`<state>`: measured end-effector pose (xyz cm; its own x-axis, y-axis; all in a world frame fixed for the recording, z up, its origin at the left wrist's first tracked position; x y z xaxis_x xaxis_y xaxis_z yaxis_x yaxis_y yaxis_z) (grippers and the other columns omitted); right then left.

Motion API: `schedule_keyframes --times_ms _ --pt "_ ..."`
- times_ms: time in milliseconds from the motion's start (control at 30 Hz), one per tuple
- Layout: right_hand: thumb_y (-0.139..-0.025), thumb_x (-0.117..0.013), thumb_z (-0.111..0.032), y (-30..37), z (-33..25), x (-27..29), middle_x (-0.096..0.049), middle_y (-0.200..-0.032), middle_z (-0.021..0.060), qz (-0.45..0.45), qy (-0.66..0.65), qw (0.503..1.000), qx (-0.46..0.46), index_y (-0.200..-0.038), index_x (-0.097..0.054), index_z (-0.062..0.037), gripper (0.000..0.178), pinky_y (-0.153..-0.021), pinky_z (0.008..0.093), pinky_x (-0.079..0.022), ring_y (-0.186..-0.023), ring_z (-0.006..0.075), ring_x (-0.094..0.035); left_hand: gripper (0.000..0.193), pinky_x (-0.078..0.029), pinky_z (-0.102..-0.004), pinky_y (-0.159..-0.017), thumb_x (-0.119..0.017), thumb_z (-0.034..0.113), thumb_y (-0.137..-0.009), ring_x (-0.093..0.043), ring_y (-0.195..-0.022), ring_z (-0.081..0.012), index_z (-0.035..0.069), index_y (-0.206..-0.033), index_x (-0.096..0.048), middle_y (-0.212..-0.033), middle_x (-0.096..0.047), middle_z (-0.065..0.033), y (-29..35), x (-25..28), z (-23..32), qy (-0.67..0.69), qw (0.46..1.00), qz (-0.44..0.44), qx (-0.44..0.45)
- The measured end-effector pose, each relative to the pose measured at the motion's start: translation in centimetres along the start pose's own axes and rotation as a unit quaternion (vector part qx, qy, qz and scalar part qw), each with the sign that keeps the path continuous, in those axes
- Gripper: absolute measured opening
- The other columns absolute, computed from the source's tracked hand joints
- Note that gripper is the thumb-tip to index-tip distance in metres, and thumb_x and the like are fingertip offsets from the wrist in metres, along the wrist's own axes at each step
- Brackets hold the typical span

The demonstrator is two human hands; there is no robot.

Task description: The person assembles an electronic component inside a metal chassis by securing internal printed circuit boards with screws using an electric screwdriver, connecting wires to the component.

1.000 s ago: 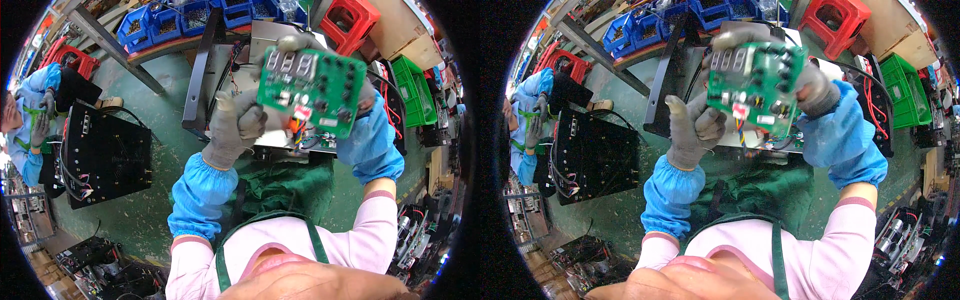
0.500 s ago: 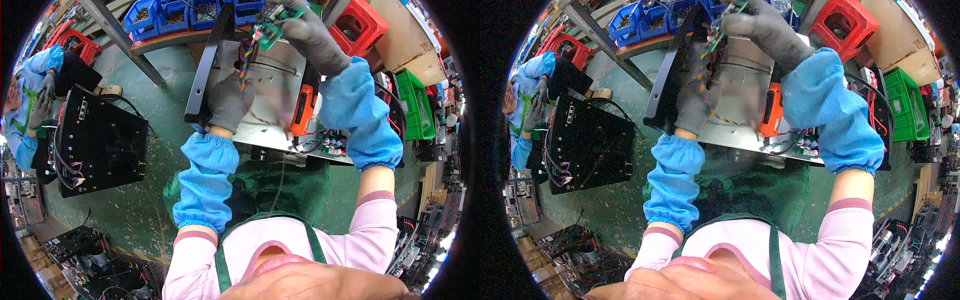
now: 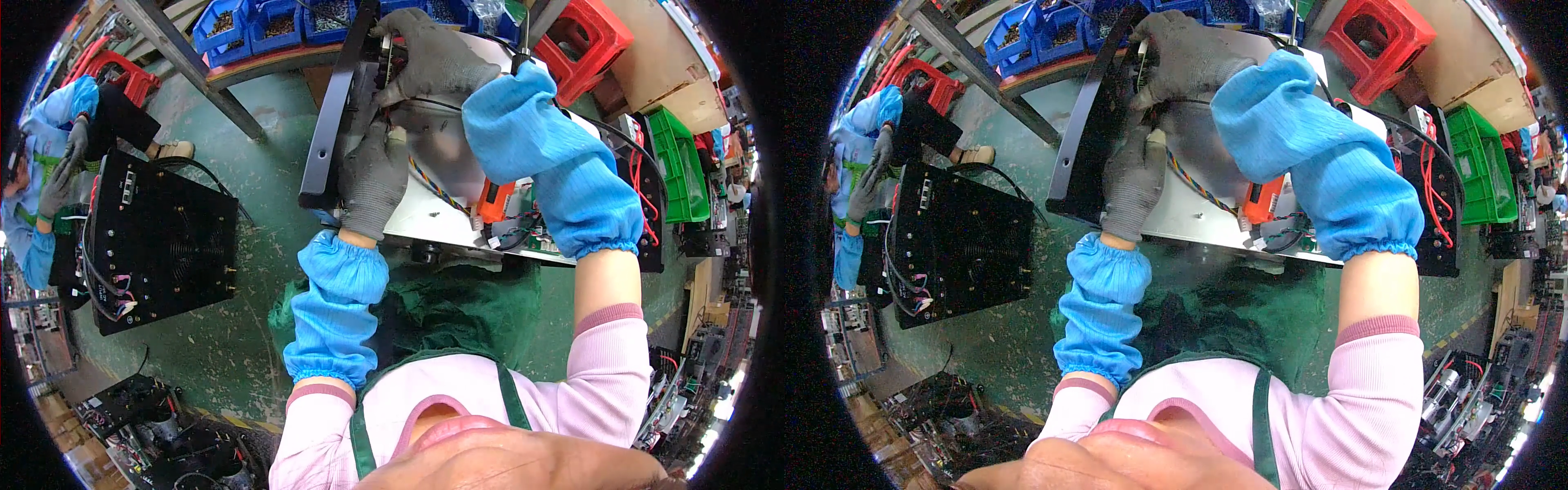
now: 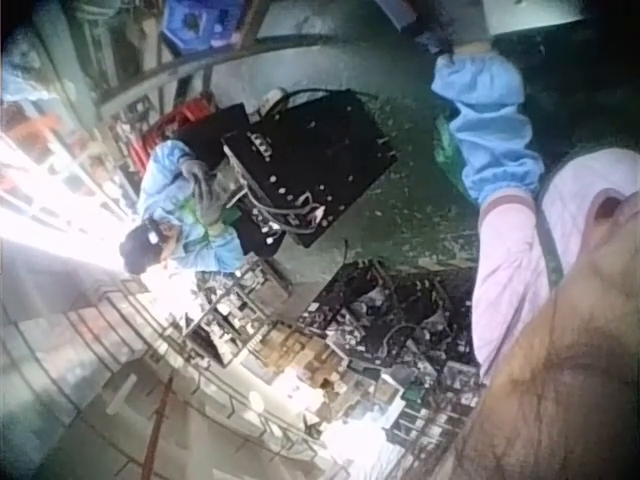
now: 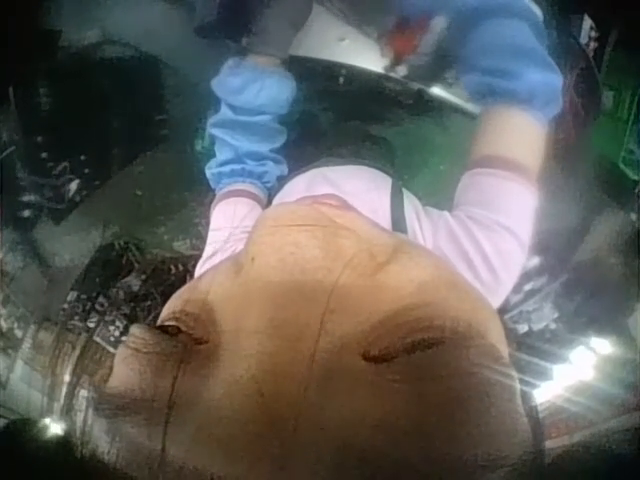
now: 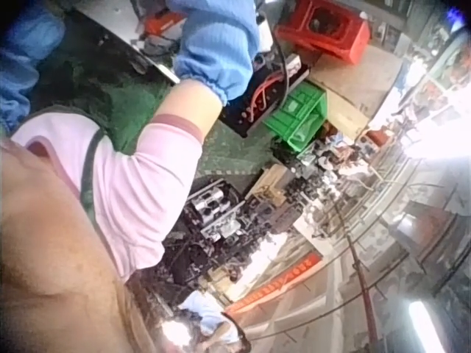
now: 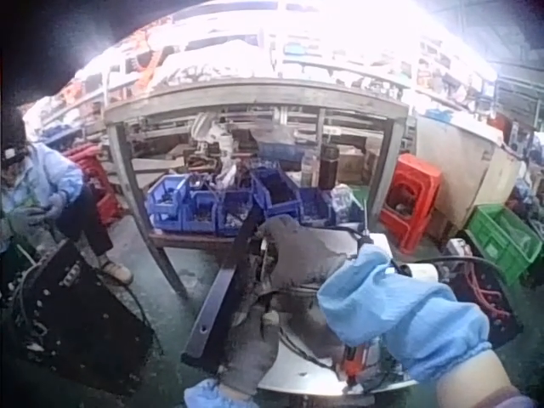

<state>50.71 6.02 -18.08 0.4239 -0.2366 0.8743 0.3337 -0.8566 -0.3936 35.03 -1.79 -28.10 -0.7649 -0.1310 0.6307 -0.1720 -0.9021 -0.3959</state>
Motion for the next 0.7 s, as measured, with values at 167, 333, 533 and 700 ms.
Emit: schedule_keyframes --times_ms 167,333,533,700 --pt "-0.047 -0.087 -0.05 -1.8 -0.2 -0.8 -0.055 -0.118 0.019 -0.05 0.05 0.997 -0.024 -0.125 -0.049 -0.0041 0.098 -0.098 0.0449 -0.041 -0.115 0.0378 -0.049 0.042 -0.047 -0.0456 -0.087 -0.055 0.032 -0.09 -0.058 -0.101 -0.0401 0.001 -0.118 -0.058 -0.11 -0.061 -0.0239 0.0 0.3 0.2 -0.025 0.999 -0.034 0.028" --pt "-0.046 -0.087 -0.051 -1.8 -0.7 -0.6 -0.054 -0.122 0.0189 -0.101 0.095 0.99 -0.031 -0.128 -0.047 -0.0054 0.102 -0.098 0.0479 -0.04 -0.118 0.0386 -0.046 0.039 -0.049 -0.0463 -0.08 -0.06 0.03 -0.087 -0.062 -0.092 -0.039 0.002 -0.115 -0.059 -0.099 -0.064 -0.0214 0.2 0.6 0.6 0.032 0.996 -0.053 0.063" --pt "-0.049 -0.09 -0.045 -1.6 -1.0 -1.3 -0.055 -0.117 0.0185 -0.062 0.13 0.989 -0.044 -0.119 -0.051 -0.0045 0.09 -0.096 0.0416 -0.043 -0.113 0.0352 -0.052 0.035 -0.049 -0.0475 -0.077 -0.061 0.03 -0.087 -0.062 -0.088 -0.04 0.004 -0.11 -0.058 -0.096 -0.064 -0.0217 0.5 -0.1 0.0 -0.011 1.0 0.005 -0.005" --pt "-0.047 -0.088 -0.048 -1.4 -1.6 -1.2 -0.053 -0.123 0.0183 -0.078 0.074 0.993 -0.056 -0.121 -0.049 -0.0037 0.095 -0.098 0.0465 -0.042 -0.119 0.0352 -0.05 0.04 -0.049 -0.0468 -0.078 -0.06 0.03 -0.087 -0.063 -0.091 -0.0401 0.002 -0.115 -0.057 -0.101 -0.064 -0.0237 0.6 0.2 0.2 -0.007 0.999 -0.025 0.024"
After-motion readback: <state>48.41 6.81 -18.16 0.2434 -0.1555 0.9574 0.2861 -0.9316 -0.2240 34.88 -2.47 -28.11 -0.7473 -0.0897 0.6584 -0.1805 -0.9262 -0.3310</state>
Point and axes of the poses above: each hand's wrist, its own y-axis away from the middle knuckle, its own x-axis out of the back of the hand, z = x × y, the point moved 1 cm from there along -y, towards the middle knuckle
